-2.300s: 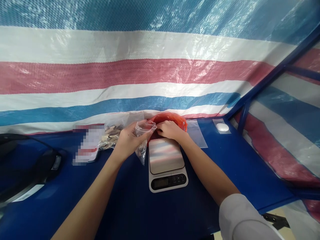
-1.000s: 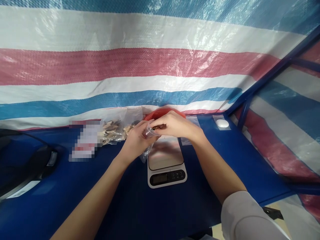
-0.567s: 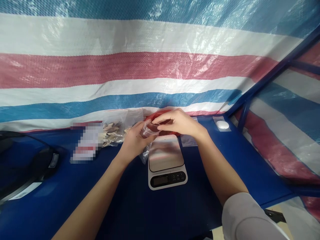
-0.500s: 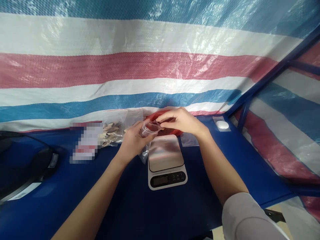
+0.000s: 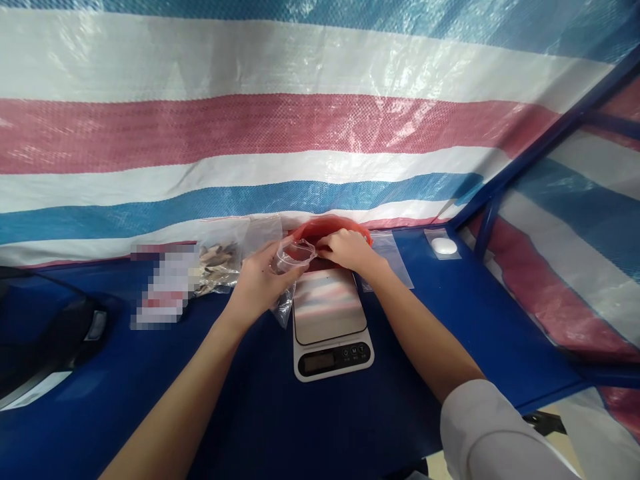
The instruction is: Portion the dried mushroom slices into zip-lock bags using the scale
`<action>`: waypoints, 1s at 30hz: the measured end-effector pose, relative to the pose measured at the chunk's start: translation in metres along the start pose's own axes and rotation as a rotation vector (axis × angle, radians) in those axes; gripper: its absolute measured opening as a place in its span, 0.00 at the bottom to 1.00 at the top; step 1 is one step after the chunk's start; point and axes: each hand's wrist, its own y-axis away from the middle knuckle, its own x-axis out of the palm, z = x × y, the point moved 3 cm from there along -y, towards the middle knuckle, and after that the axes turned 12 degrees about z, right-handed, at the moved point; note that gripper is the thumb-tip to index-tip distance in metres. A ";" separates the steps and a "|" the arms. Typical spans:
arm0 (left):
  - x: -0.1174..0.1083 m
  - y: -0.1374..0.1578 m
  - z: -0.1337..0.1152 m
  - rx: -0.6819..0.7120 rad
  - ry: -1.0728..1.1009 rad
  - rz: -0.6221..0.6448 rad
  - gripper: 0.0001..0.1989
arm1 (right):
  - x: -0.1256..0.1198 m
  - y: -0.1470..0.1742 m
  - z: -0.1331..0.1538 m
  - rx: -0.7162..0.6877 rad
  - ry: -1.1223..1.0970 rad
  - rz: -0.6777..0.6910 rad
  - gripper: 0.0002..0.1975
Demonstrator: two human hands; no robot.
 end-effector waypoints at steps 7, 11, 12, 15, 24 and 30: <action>-0.001 0.000 -0.005 -0.019 0.006 0.009 0.23 | 0.008 -0.003 0.005 -0.031 0.115 0.000 0.15; -0.001 0.000 -0.006 -0.028 0.011 -0.006 0.24 | 0.010 -0.004 0.005 -0.045 0.132 -0.015 0.15; -0.001 0.000 -0.006 -0.029 0.009 -0.004 0.24 | 0.010 -0.004 0.005 -0.042 0.131 -0.015 0.15; 0.001 0.000 -0.006 -0.033 0.005 0.006 0.25 | 0.011 -0.004 0.004 -0.045 0.104 -0.014 0.15; 0.002 0.000 0.001 -0.050 -0.039 0.026 0.25 | -0.014 0.004 -0.008 -0.216 -0.316 -0.144 0.09; 0.006 0.000 -0.001 -0.002 -0.052 0.029 0.23 | -0.042 0.026 -0.002 -0.396 -0.605 -0.238 0.06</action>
